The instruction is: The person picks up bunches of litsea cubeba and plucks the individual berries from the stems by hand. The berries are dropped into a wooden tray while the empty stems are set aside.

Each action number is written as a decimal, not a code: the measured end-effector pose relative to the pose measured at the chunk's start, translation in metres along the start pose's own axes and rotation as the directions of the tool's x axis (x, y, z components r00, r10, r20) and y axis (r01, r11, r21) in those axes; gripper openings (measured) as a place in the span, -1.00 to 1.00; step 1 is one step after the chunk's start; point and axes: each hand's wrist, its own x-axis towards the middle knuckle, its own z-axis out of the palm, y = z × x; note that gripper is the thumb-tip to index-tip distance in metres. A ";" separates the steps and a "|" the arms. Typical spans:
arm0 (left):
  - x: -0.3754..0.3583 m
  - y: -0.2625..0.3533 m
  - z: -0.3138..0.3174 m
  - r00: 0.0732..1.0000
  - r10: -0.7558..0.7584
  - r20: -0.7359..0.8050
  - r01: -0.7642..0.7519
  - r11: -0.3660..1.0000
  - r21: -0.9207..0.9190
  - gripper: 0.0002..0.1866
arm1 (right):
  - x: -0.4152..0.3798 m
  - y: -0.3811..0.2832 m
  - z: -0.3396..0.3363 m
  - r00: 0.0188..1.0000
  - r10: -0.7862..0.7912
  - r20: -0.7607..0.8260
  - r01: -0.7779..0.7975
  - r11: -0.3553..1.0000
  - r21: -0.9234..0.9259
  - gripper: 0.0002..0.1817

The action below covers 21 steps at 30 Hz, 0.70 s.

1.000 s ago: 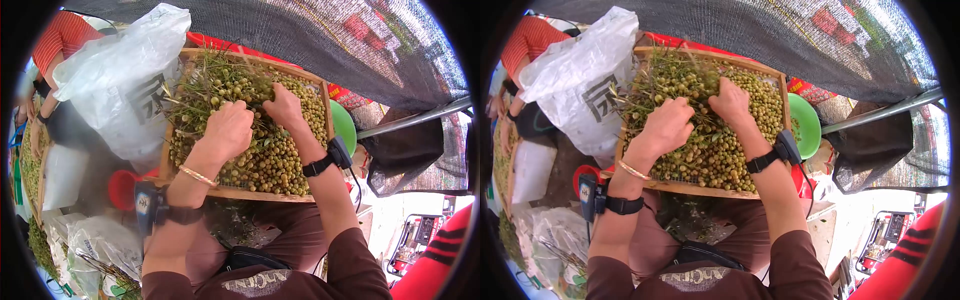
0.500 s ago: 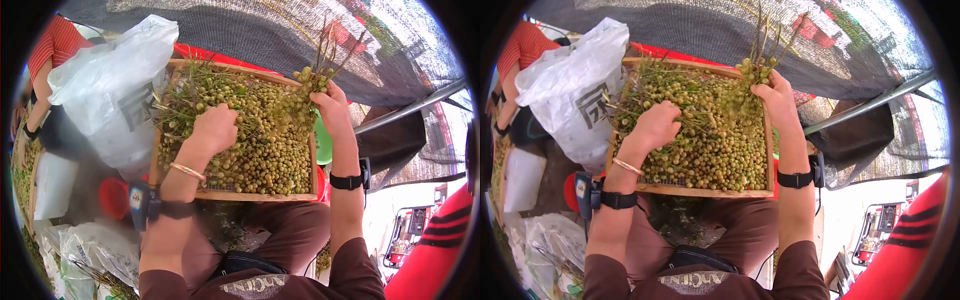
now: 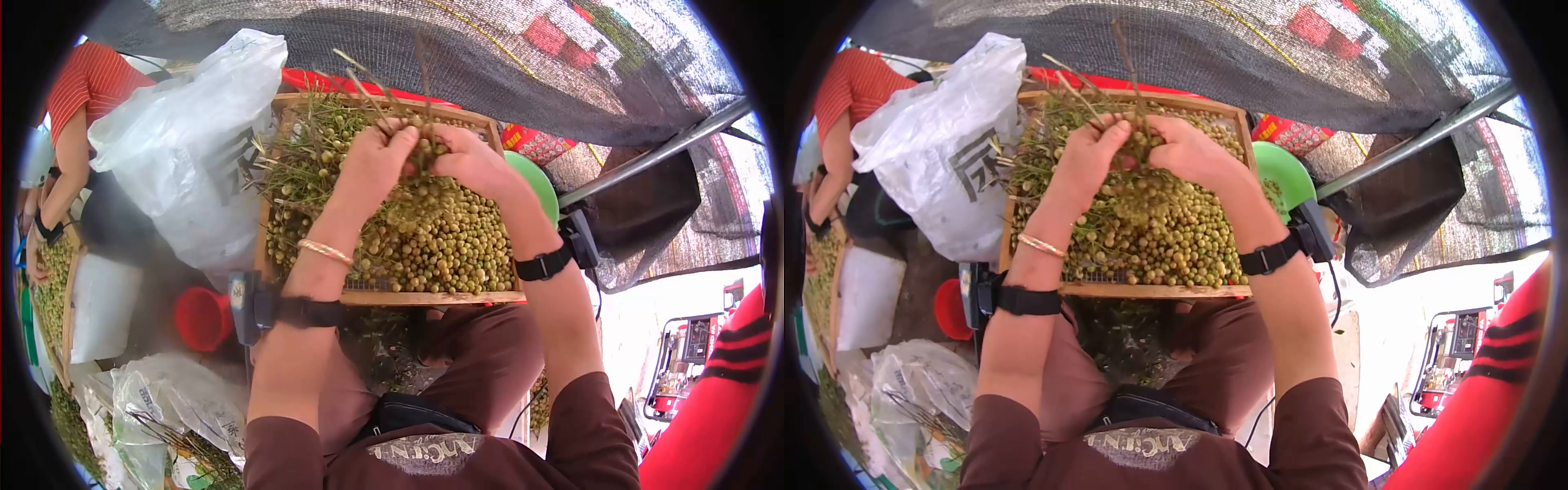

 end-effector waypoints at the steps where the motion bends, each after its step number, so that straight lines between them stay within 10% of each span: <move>1: 0.000 0.001 -0.002 0.997 -0.059 -0.048 0.059 0.998 -0.007 -0.78 | 0.002 0.001 0.002 0.999 0.042 -0.008 -0.042 0.999 0.031 -0.56; 11: 0.010 -0.009 -0.013 0.990 -0.125 -0.060 0.131 0.985 0.112 -0.69 | 0.006 0.025 0.016 0.930 0.082 -0.359 0.043 0.944 0.328 -0.85; 21: 0.009 -0.004 -0.001 0.995 -0.100 -0.005 0.099 0.977 0.188 -0.68 | -0.002 0.025 0.019 0.957 0.076 -0.280 0.078 0.863 0.499 -0.79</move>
